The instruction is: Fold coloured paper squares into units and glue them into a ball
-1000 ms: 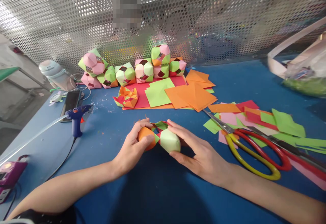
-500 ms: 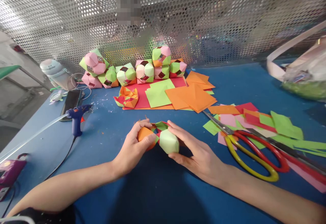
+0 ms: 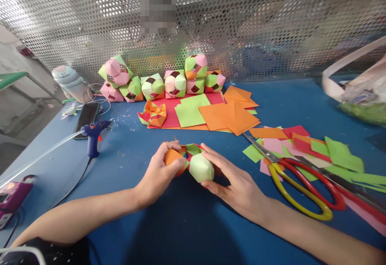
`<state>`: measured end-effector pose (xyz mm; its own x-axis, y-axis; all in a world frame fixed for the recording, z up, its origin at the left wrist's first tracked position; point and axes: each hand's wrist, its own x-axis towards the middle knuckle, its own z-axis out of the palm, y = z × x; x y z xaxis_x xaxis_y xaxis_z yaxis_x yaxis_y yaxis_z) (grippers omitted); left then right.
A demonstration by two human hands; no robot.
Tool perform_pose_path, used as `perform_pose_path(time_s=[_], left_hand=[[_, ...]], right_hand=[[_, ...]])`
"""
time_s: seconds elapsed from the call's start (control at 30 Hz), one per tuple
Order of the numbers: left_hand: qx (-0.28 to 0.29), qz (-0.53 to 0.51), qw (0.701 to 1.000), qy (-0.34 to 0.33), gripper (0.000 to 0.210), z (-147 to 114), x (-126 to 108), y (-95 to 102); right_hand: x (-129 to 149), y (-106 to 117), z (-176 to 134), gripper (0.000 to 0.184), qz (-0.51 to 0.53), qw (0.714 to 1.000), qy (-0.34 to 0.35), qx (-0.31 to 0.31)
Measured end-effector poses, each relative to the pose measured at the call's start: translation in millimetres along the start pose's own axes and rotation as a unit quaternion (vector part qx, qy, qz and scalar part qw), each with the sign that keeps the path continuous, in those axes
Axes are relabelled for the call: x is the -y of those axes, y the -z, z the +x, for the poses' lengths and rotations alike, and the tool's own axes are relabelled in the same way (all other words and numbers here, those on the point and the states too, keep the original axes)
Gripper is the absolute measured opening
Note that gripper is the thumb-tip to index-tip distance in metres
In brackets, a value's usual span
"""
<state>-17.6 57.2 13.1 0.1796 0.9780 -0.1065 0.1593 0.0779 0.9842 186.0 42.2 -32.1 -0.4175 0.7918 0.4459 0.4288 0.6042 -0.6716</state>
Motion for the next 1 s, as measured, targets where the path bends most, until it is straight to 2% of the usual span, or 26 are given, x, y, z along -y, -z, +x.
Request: perform_pose_path(time_s=[0.3,0.57,0.8,1.0], left_hand=[[0.006,-0.014,1.0,0.018,0.018,-1.0,-1.8,-1.2],[-0.005,-0.016,1.0,0.003,0.016,-1.8,-1.5,-2.5],[-0.003,-0.041,0.999,0.017,0.018,-3.5,-2.0,-4.0],[-0.002,-0.013,1.0,-0.015,0.016,-1.9,-1.3,-1.3]], right_hand=[[-1.9,-0.9,-0.3,0.057,-0.008,1.0,0.02,-0.006],[-2.9,-2.9,-2.0,0.061,-0.002,1.0,0.025,-0.008],[-2.3,-2.2,-2.1,0.063,-0.05,0.997,0.05,0.002],[2.9,-1.6,0.2,0.061,-0.076,0.995,0.063,0.006]])
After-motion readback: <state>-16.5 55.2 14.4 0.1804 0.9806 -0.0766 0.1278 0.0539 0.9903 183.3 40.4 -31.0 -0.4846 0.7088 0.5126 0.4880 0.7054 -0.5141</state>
